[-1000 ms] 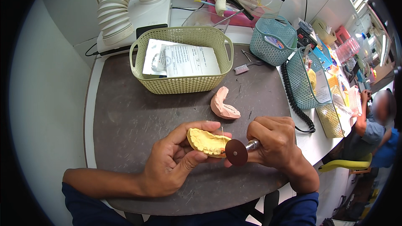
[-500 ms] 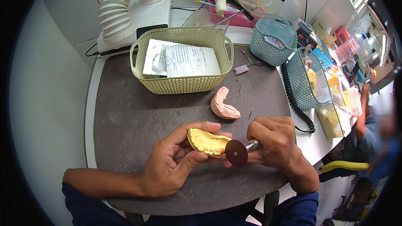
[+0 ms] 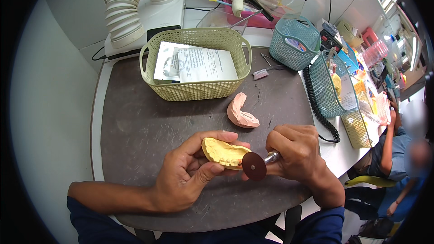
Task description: The person uses a rotary grinding tool to trim and smooth the edges of a yellow denture base. They repeatedly separate the upper and lower denture halves, grind specific areas, and reassemble them to check the fit. The person continues this cycle of grinding and checking throughout the clip.
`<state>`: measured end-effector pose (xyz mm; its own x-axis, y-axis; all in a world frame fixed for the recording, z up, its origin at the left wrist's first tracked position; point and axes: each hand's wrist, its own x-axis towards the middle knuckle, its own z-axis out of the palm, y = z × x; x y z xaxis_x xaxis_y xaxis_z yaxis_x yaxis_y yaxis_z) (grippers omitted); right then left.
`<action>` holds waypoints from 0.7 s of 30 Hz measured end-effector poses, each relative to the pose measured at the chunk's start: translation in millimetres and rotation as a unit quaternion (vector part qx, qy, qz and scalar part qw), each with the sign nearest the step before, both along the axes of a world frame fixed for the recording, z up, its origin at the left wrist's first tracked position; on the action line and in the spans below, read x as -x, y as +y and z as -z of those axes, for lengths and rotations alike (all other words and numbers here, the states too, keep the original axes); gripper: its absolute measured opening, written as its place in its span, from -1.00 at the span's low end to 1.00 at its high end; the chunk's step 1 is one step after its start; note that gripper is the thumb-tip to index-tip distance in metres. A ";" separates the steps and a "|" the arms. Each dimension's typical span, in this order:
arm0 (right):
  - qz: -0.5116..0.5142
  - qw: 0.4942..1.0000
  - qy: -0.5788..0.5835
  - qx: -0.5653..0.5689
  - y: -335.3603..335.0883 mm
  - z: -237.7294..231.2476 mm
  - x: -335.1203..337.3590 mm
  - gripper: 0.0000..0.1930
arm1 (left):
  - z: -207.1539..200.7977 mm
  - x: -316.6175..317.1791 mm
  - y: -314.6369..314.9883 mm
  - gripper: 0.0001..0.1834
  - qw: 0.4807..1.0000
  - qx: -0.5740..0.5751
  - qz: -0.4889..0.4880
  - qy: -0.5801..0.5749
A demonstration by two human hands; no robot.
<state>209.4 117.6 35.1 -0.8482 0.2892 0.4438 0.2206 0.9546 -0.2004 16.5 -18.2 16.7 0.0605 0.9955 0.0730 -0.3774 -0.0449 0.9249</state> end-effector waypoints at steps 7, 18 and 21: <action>0.002 1.000 0.000 -0.004 0.3 -0.3 -0.9 -0.43 | -0.6 0.1 0.6 -0.45 1.000 0.003 0.002 0.003; 0.002 1.000 0.005 -0.007 0.1 -0.4 -0.3 -0.43 | 0.7 0.9 1.1 -0.49 1.000 -0.008 0.003 0.014; 0.005 1.000 0.003 -0.008 0.8 -0.8 -0.6 -0.43 | 2.4 1.3 0.6 -0.50 1.000 -0.007 0.002 0.016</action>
